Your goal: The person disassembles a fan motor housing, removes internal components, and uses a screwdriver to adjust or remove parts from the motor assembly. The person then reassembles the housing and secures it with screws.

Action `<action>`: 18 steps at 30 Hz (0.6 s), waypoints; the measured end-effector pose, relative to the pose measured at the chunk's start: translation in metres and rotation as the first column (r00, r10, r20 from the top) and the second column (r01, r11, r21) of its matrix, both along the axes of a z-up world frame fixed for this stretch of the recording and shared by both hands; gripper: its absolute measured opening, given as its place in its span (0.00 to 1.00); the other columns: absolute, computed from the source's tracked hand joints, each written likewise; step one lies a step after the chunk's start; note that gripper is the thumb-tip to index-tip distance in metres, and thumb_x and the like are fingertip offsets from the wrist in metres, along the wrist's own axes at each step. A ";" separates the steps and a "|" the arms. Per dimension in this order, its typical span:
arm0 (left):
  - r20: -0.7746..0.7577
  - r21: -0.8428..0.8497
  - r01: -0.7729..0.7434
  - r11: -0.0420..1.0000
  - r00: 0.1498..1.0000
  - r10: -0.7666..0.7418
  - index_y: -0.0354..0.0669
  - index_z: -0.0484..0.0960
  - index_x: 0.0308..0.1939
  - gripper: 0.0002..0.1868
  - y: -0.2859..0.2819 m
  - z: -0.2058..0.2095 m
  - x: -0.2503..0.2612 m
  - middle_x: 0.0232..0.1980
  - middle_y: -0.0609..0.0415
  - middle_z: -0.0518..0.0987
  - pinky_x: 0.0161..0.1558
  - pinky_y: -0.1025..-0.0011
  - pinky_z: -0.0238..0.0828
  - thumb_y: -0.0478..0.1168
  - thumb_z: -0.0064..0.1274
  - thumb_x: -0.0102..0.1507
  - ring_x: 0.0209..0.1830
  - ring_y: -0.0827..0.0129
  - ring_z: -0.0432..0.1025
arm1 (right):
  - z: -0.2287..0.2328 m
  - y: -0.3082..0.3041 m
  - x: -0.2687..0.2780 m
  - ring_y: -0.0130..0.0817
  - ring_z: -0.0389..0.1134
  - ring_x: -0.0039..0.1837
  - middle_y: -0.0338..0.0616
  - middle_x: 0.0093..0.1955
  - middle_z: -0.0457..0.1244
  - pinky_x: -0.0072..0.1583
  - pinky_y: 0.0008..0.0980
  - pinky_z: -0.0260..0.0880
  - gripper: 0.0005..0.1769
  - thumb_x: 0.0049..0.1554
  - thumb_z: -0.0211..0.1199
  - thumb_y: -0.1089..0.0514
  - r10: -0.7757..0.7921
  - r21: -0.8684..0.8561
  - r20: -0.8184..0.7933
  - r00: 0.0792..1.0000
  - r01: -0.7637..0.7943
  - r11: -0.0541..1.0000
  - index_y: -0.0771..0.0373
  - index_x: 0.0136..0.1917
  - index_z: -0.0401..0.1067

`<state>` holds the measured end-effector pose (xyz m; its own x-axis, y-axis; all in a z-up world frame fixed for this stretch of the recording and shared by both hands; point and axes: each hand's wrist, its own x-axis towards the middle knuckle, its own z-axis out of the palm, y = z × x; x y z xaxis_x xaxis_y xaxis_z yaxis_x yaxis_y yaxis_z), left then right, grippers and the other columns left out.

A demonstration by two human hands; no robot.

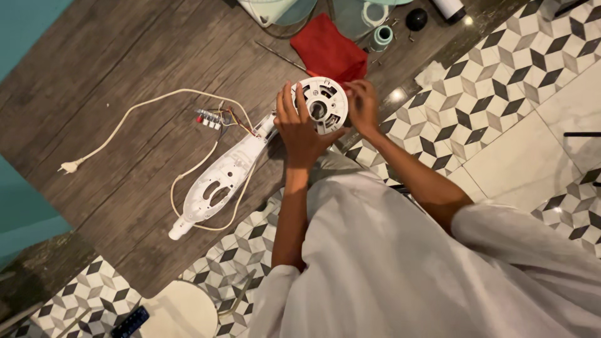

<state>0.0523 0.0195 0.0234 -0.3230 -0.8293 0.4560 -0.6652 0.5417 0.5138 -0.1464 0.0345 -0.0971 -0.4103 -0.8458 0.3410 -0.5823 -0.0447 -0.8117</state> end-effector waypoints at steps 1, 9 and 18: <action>0.001 -0.007 -0.007 1.000 1.000 0.007 0.34 0.55 0.77 0.72 0.001 -0.001 0.001 0.79 0.35 0.56 0.68 0.41 0.54 0.78 0.66 0.44 0.78 0.38 0.52 | 0.018 0.008 0.009 0.48 0.65 0.71 0.51 0.69 0.62 0.71 0.43 0.66 0.19 0.64 0.62 0.53 -0.036 -0.006 0.176 0.984 0.037 0.999 0.61 0.65 0.76; -0.048 -0.067 -0.038 0.997 0.998 0.034 0.37 0.50 0.81 0.52 0.015 -0.012 -0.007 0.84 0.42 0.49 0.78 0.47 0.49 0.56 0.61 0.63 0.85 0.45 0.47 | 0.126 0.032 0.069 0.65 0.51 0.80 0.76 0.78 0.49 0.77 0.54 0.56 0.60 0.52 0.80 0.41 0.107 -0.172 -0.206 0.973 -0.144 0.974 0.80 0.77 0.51; -0.101 -0.010 -0.074 0.997 0.992 0.073 0.34 0.51 0.79 0.42 0.019 -0.019 -0.015 0.83 0.40 0.50 0.74 0.45 0.51 0.48 0.52 0.68 0.82 0.41 0.49 | 0.098 0.021 0.070 0.61 0.63 0.76 0.68 0.75 0.58 0.74 0.48 0.69 0.46 0.58 0.79 0.47 0.067 -0.258 -0.181 0.981 -0.113 0.960 0.77 0.75 0.60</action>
